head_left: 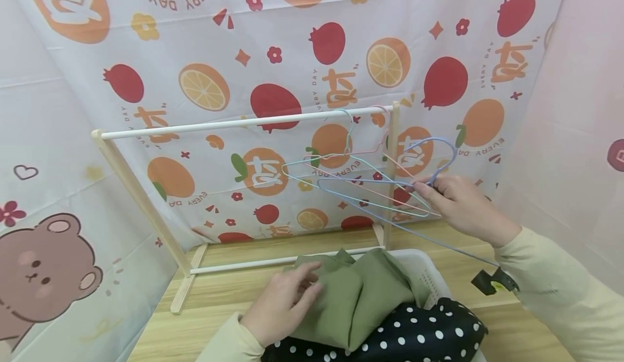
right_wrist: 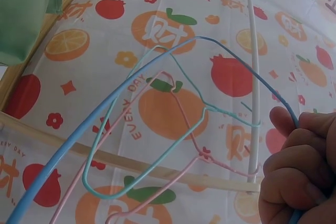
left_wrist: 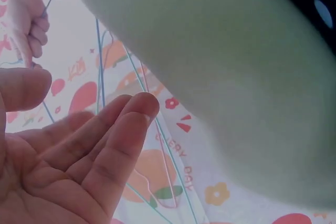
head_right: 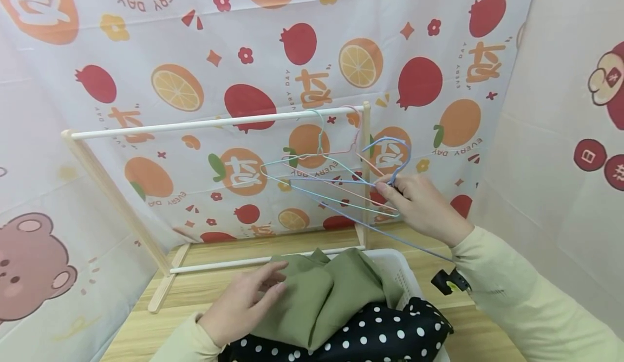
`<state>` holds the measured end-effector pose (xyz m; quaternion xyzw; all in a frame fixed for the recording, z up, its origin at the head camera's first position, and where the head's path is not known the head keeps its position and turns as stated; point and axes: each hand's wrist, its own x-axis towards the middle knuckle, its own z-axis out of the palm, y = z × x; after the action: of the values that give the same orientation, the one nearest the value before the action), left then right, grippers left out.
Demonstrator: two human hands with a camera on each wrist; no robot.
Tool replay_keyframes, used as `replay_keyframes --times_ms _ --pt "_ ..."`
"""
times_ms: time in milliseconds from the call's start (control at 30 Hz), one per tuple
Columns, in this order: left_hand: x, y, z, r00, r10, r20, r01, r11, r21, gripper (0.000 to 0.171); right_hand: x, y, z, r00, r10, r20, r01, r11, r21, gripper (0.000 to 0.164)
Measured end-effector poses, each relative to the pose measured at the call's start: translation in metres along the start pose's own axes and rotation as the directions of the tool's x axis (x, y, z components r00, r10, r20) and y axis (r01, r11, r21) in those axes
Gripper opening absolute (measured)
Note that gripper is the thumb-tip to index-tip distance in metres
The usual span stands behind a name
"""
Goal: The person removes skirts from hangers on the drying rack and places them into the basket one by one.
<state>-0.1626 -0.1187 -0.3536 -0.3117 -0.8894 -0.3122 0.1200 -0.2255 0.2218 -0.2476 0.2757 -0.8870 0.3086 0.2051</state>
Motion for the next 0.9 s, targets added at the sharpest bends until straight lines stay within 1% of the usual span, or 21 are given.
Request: replay_keyframes --times_ms 100,167,233,300,367,433,533,667,733,833,900 --pt "-0.001 -0.003 -0.003 1.0 -0.012 -0.014 0.012 1.0 0.023 0.027 0.0 -0.001 0.001 1.0 -0.022 -0.009 0.022 1.0 -0.015 0.037" --pt "-0.001 -0.004 -0.006 0.999 -0.018 -0.041 0.019 0.999 0.032 0.024 0.001 -0.001 0.002 0.999 -0.031 -0.008 0.031 0.999 -0.018 0.031" --pt "-0.001 -0.007 -0.01 0.996 -0.019 -0.089 0.023 0.999 0.044 0.022 0.001 -0.002 0.004 1.0 -0.031 -0.001 0.031 0.999 -0.009 0.026" --pt "0.0 -0.009 -0.014 0.989 -0.024 -0.143 0.033 0.998 0.061 0.019 0.001 -0.003 0.006 0.999 -0.033 0.014 0.033 0.999 0.005 0.026" --pt "0.0 -0.01 -0.019 0.979 -0.014 -0.201 0.031 0.996 0.084 0.017 0.001 -0.005 0.009 0.999 -0.035 0.033 0.034 0.999 0.024 0.027" --pt "0.001 -0.012 -0.023 0.966 0.008 -0.258 0.021 0.994 0.111 0.016 0.001 -0.006 0.011 0.998 -0.04 0.051 0.038 0.999 0.04 0.026" --pt "0.002 -0.012 -0.029 0.948 0.047 -0.314 -0.003 0.99 0.141 0.015 0.001 -0.01 0.016 0.997 -0.037 0.074 0.033 0.998 0.055 0.023" --pt "0.004 -0.012 -0.034 0.93 0.096 -0.356 -0.038 0.985 0.165 0.013 0.0 -0.016 0.022 0.994 -0.034 0.102 0.026 0.997 0.072 0.021" --pt "0.005 -0.011 -0.036 0.919 0.119 -0.375 -0.058 0.983 0.171 0.013 -0.001 -0.02 0.025 0.992 -0.051 0.117 0.041 0.996 0.082 0.021" --pt "0.005 -0.009 -0.037 0.902 0.138 -0.409 -0.075 0.983 0.167 0.017 -0.003 -0.025 0.029 0.987 -0.083 0.139 0.073 0.994 0.082 0.02" --pt "0.004 -0.007 -0.038 0.892 0.151 -0.427 -0.088 0.983 0.162 0.02 -0.005 -0.029 0.032 0.98 -0.116 0.164 0.098 0.989 0.112 0.018"
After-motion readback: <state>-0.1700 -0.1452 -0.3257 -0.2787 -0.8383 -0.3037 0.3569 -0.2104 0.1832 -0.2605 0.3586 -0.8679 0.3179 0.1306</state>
